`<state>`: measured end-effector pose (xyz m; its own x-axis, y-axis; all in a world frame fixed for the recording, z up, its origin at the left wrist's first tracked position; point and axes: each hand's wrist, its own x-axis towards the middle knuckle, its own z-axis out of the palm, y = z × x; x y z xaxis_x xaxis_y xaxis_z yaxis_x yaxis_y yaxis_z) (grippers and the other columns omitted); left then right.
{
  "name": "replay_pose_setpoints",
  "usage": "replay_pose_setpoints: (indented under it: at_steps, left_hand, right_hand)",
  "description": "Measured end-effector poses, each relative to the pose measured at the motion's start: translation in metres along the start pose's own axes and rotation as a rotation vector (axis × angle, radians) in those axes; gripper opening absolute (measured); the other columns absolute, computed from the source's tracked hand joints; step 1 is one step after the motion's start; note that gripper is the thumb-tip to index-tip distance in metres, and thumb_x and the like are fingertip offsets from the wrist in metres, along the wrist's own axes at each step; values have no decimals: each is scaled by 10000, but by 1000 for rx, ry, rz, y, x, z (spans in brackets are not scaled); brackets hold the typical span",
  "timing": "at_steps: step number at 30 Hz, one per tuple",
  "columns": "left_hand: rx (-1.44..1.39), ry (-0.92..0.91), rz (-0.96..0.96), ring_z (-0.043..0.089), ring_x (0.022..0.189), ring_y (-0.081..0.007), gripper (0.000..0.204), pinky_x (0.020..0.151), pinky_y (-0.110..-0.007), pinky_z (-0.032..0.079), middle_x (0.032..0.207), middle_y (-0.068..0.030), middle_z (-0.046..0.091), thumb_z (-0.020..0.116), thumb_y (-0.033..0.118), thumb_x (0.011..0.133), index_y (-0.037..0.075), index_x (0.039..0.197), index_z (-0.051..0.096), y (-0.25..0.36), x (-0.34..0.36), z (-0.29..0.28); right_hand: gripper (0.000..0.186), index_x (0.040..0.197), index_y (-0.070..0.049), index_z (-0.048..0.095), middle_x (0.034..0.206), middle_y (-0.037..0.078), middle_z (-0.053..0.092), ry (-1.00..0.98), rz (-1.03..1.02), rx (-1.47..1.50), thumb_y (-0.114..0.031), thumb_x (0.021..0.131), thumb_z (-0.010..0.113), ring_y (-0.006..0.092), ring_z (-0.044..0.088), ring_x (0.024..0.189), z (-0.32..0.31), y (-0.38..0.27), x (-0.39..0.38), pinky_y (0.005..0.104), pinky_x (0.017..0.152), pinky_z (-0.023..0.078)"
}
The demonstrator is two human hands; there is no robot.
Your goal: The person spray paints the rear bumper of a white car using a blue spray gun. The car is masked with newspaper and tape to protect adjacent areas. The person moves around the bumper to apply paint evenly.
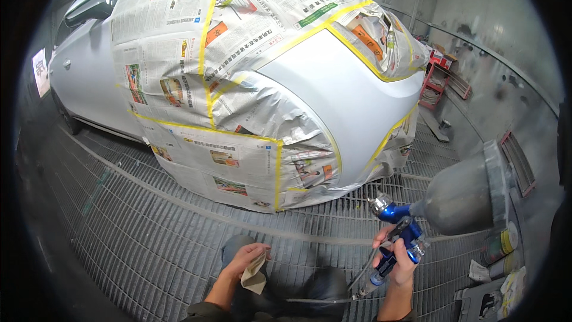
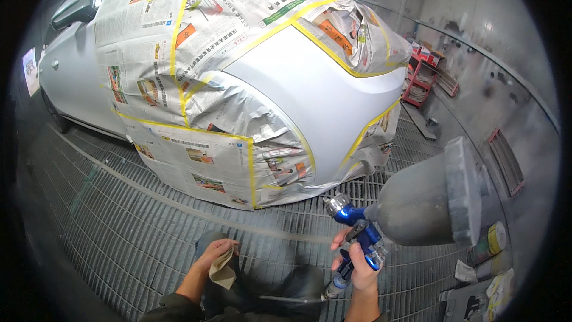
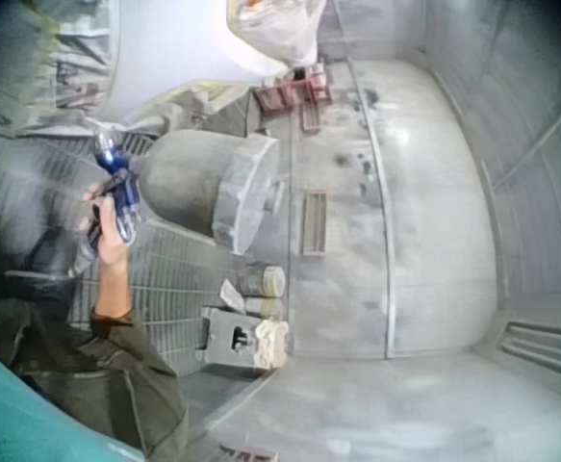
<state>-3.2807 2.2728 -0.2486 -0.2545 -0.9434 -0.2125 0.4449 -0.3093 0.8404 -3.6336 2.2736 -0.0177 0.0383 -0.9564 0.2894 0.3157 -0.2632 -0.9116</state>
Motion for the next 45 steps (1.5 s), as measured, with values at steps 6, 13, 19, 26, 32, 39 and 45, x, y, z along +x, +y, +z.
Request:
replay_pose_setpoints:
  at_steps: [6,13,19,26,32,39,45]
  left_hand:
    - [-20,-37,62,635,758,-130,395,646,-244,499,937,-108,690,581,329,982,13,1218,602,-9,5,-11]
    - [-104,-124,88,643,772,-129,346,644,-236,500,901,-96,685,563,288,996,5,1188,612,-11,6,-13]
    - [-129,-137,129,642,774,-140,349,648,-247,501,918,-101,685,575,290,990,8,1192,608,-10,6,-4]
    - [-115,-108,103,624,791,-125,343,673,-232,482,924,-98,682,584,283,985,15,1199,607,-11,-1,-3]
    - [-139,-123,155,631,841,-157,353,746,-264,483,912,-103,677,594,287,976,17,1203,601,-13,-9,-2]
    - [-253,-179,108,633,857,-168,365,752,-260,476,887,-107,675,614,311,963,28,1193,611,-3,-14,8]
    - [-233,-150,108,573,621,-112,402,536,-214,433,851,-92,672,647,365,936,43,1175,621,-6,-9,6]
  right_hand:
    - [370,1133,52,531,982,160,608,93,24,-2,-248,928,603,219,620,840,-32,25,-28,273,482,551]
    - [354,1148,58,521,962,162,613,160,79,-47,-217,939,596,221,639,820,-45,35,-42,279,474,558]
    - [412,1151,60,525,1021,166,593,27,34,30,-283,937,607,228,622,880,-32,21,-22,276,494,560]
    - [461,1111,117,469,985,187,524,-72,-101,89,-329,998,486,215,579,876,-8,17,6,270,488,590]
    - [432,1152,73,454,1014,139,501,-23,-151,56,-333,1009,475,202,550,918,-37,38,-4,248,455,582]
    - [379,1113,43,509,949,123,545,227,42,-1,-319,1005,480,172,579,835,-102,82,-58,253,425,563]
    - [316,1099,12,549,931,111,593,464,102,-211,-279,977,538,180,617,828,-110,104,-66,267,413,549]
